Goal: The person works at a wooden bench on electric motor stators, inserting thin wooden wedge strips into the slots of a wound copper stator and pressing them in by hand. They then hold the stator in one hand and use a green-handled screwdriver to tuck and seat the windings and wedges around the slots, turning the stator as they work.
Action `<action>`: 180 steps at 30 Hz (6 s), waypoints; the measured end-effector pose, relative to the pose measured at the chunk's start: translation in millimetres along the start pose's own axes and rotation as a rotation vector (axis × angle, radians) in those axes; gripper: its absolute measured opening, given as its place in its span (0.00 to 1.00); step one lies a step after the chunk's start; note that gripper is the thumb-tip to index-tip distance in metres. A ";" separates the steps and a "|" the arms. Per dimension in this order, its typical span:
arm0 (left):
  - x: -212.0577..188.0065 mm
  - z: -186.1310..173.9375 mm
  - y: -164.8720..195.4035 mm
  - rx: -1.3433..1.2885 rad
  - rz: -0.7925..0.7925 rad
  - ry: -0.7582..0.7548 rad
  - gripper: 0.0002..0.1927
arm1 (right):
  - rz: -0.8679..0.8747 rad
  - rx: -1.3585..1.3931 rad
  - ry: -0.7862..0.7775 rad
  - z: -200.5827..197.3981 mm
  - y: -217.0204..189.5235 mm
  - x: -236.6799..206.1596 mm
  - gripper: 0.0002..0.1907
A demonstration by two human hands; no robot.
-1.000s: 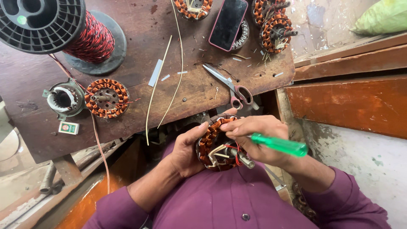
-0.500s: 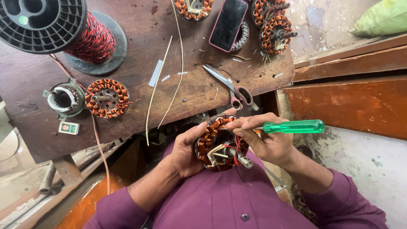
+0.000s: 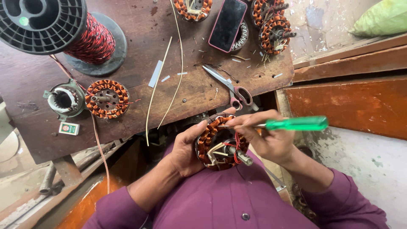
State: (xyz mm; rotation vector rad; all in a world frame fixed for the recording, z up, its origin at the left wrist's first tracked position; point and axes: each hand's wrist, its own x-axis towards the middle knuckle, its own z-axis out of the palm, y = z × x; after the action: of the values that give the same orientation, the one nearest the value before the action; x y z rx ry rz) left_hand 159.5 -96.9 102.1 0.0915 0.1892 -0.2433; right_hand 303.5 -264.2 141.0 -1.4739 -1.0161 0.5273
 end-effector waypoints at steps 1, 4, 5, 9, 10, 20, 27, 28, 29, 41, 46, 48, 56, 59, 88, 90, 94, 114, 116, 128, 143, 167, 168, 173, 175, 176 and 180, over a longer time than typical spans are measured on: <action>0.2 0.3 0.4 0.009 0.003 0.006 0.39 | 0.058 0.086 0.063 0.0 1.2 -2.0 0.11; 0.2 -0.1 -0.4 0.001 -0.004 0.014 0.39 | -0.017 0.009 0.012 0.6 4.3 -5.0 0.12; 0.7 -0.8 -0.4 -0.019 -0.014 0.005 0.38 | -0.020 -0.012 0.005 1.3 4.6 -5.0 0.12; 0.8 -4.5 -0.9 -0.009 -0.020 -0.025 0.38 | -0.074 -0.114 -0.037 3.9 3.1 1.1 0.11; 0.8 -5.1 -1.3 -0.014 -0.019 -0.022 0.38 | -0.098 -0.147 -0.049 4.8 2.0 2.8 0.11; 1.9 -3.8 -1.4 -0.075 0.009 -0.015 0.37 | -0.008 0.032 0.075 1.1 -0.1 -1.3 0.11; 2.0 -11.6 -7.2 -0.170 0.036 -0.060 0.37 | -0.029 -0.102 0.109 11.5 3.3 -0.2 0.11; 1.6 -14.0 -8.3 -0.168 0.032 -0.032 0.37 | -0.028 -0.077 0.112 12.7 3.4 1.3 0.11; 1.4 -16.2 -9.5 -0.167 0.028 -0.004 0.36 | -0.040 -0.067 0.099 12.9 3.0 2.6 0.11; -0.3 -29.4 -15.4 -0.188 0.027 0.082 0.31 | 0.015 0.032 0.098 12.3 13.5 0.0 0.10; 0.5 -28.9 -14.3 -0.198 0.009 0.083 0.31 | -0.109 -0.008 0.035 7.3 21.5 -3.0 0.11; 0.3 -28.9 -13.9 -0.201 0.022 0.055 0.31 | -0.114 -0.012 0.018 7.1 23.5 -4.6 0.10; -3.0 -27.0 -15.3 -0.202 -0.019 0.093 0.31 | 0.045 0.025 -0.045 9.6 9.5 12.2 0.08; -0.9 -25.0 -18.6 -0.178 -0.058 0.067 0.31 | 0.211 -0.146 -0.203 -7.4 -4.4 36.4 0.07; -2.4 -20.5 -13.8 0.035 -0.078 0.043 0.38 | 0.214 -0.024 -0.284 -17.0 -32.7 33.2 0.08; -2.1 -19.0 -13.1 0.024 -0.082 0.038 0.38 | 0.215 -0.035 -0.301 -16.4 -35.3 34.6 0.08; -2.6 -16.0 -12.3 0.001 -0.076 0.008 0.37 | 0.252 -0.070 -0.296 -15.4 -37.2 36.7 0.08; 2.1 -15.1 -6.3 -0.093 -0.046 -0.060 0.36 | -0.581 -0.263 -0.267 -11.5 6.7 27.1 0.17; 4.6 -17.9 -8.2 -0.127 -0.061 -0.028 0.34 | -0.521 -0.237 -0.230 -11.1 8.4 22.6 0.16; 2.3 -16.5 -10.9 0.014 -0.156 0.099 0.35 | 0.009 0.114 -0.174 -14.1 -3.8 18.1 0.11; -2.5 5.8 -13.3 0.050 -0.172 -0.002 0.46 | 0.163 -0.186 -0.220 -5.5 -45.8 11.8 0.09; -2.9 14.9 -6.3 0.108 -0.139 -0.013 0.51 | -0.145 -0.258 -0.123 -13.3 -31.2 -15.0 0.08; -2.7 15.7 -6.2 0.093 -0.129 -0.014 0.51 | -0.112 -0.168 -0.110 -14.6 -31.5 -14.4 0.07; -4.4 17.6 -2.9 0.166 -0.087 -0.015 0.51 | 0.279 0.555 0.160 -27.7 -22.7 -6.2 0.09; -6.1 17.2 -4.5 0.159 -0.074 0.019 0.48 | 0.402 -0.101 -0.094 -30.4 -6.0 1.3 0.13; -6.5 16.7 -6.8 0.154 -0.067 0.036 0.46 | 0.520 0.055 -0.131 -30.5 1.0 1.4 0.16; -10.3 12.2 -22.8 0.218 0.127 0.334 0.33 | 0.747 0.193 -0.167 -25.9 20.2 -10.1 0.22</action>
State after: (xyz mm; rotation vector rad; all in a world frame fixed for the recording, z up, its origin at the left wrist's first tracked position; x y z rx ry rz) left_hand 146.2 -117.9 114.5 0.3609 0.4876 -0.1199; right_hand 325.0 -285.1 124.2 -1.6285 -0.4855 1.2601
